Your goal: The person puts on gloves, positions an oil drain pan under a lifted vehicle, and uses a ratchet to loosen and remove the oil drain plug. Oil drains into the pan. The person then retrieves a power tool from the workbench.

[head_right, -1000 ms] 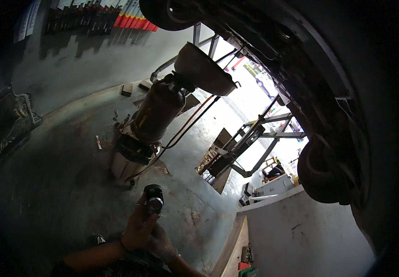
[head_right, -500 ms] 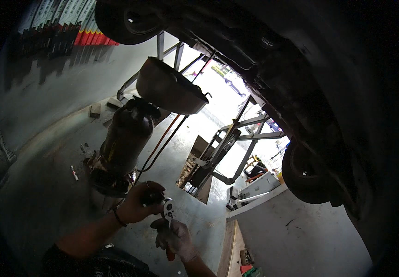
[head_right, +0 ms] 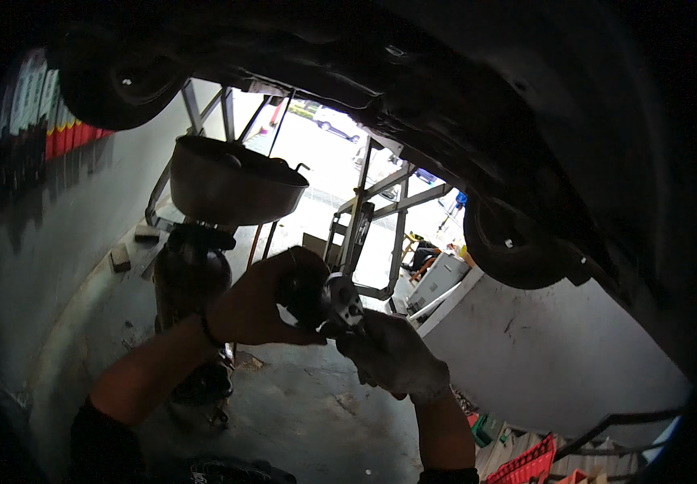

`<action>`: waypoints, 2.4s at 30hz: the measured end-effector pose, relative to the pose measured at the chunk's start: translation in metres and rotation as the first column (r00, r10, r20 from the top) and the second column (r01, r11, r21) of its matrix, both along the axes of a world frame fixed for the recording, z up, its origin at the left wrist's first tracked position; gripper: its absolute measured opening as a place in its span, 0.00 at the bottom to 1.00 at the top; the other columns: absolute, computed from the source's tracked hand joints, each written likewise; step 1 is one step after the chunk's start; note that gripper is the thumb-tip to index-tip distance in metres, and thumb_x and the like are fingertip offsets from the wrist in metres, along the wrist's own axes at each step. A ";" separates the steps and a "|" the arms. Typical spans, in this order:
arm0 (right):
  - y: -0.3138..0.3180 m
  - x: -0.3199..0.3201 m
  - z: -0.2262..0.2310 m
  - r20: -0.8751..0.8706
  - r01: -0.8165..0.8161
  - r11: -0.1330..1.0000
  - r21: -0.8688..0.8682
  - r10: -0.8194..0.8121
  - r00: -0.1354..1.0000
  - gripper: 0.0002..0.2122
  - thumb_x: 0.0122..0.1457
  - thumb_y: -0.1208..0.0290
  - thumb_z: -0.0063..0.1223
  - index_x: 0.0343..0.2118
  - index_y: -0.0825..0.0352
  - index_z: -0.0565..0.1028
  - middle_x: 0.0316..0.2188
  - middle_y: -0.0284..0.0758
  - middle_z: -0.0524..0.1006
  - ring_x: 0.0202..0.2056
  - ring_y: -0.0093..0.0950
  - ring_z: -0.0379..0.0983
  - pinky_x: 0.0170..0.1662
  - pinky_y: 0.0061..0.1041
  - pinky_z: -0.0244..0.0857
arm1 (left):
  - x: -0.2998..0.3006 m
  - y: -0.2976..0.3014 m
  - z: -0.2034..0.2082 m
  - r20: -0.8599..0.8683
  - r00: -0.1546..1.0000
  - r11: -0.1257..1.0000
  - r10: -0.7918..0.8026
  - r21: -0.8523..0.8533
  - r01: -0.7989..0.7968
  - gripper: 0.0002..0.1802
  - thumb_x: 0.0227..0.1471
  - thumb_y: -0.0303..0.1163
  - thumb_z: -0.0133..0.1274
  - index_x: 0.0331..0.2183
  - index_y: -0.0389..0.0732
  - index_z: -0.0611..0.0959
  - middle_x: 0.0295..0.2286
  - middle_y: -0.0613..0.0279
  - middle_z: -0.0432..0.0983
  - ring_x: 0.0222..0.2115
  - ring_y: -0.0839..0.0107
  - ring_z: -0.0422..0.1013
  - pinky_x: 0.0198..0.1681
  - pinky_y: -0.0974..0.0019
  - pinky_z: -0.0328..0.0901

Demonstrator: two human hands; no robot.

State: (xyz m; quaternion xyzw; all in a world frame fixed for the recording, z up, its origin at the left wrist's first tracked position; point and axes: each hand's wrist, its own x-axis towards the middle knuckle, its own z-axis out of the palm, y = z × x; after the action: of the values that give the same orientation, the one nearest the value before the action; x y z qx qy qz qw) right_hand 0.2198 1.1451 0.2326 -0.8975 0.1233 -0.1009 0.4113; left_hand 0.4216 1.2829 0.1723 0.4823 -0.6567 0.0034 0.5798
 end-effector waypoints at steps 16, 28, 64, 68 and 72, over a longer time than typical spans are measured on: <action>-0.007 0.090 0.144 0.728 0.775 0.218 -0.593 0.557 0.400 0.14 0.72 0.59 0.48 0.50 0.63 0.77 0.26 0.37 0.78 0.19 0.23 0.71 0.21 0.22 0.62 | 0.040 -0.031 0.235 0.218 0.486 0.384 0.847 -0.882 -0.273 0.22 0.49 0.44 0.63 0.42 0.40 0.85 0.41 0.52 0.80 0.44 0.49 0.74 0.49 0.46 0.68; 0.047 0.089 0.119 0.799 0.064 0.952 -0.300 0.215 0.561 0.16 0.68 0.61 0.56 0.51 0.65 0.73 0.29 0.36 0.81 0.27 0.29 0.81 0.31 0.31 0.76 | 0.071 -0.066 0.281 0.063 0.204 0.145 0.977 -0.897 -0.417 0.25 0.56 0.52 0.52 0.46 0.45 0.86 0.47 0.48 0.80 0.50 0.49 0.73 0.58 0.45 0.65; 0.015 0.101 0.079 0.610 -0.357 0.934 0.026 0.268 0.746 0.24 0.65 0.70 0.59 0.61 0.65 0.64 0.32 0.34 0.77 0.26 0.21 0.76 0.26 0.24 0.73 | 0.073 -0.067 0.287 0.319 -0.093 0.204 0.943 -0.776 -0.597 0.19 0.48 0.50 0.61 0.40 0.53 0.90 0.37 0.54 0.83 0.42 0.50 0.77 0.51 0.47 0.70; -0.039 0.071 0.112 0.729 0.650 0.568 -0.505 -0.122 0.674 0.22 0.62 0.56 0.62 0.54 0.64 0.74 0.36 0.39 0.80 0.36 0.33 0.78 0.41 0.35 0.72 | 0.073 -0.058 0.279 0.259 0.333 0.377 0.907 -0.850 -0.368 0.22 0.45 0.54 0.63 0.40 0.55 0.89 0.42 0.54 0.82 0.46 0.49 0.75 0.55 0.47 0.67; -0.083 0.034 0.169 0.868 0.827 0.298 -0.477 0.011 0.496 0.28 0.64 0.44 0.55 0.54 0.65 0.76 0.45 0.44 0.81 0.46 0.40 0.80 0.46 0.40 0.72 | 0.067 -0.056 0.277 0.168 0.394 0.310 0.903 -0.891 -0.331 0.28 0.43 0.61 0.63 0.42 0.55 0.89 0.47 0.53 0.80 0.50 0.49 0.73 0.58 0.45 0.65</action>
State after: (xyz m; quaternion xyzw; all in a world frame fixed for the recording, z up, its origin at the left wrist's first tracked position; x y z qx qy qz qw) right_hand 0.2541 1.0624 0.4020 -0.7583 0.1297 -0.6196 -0.1556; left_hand 0.4890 1.2271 0.4495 0.3924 -0.4771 0.6847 0.3866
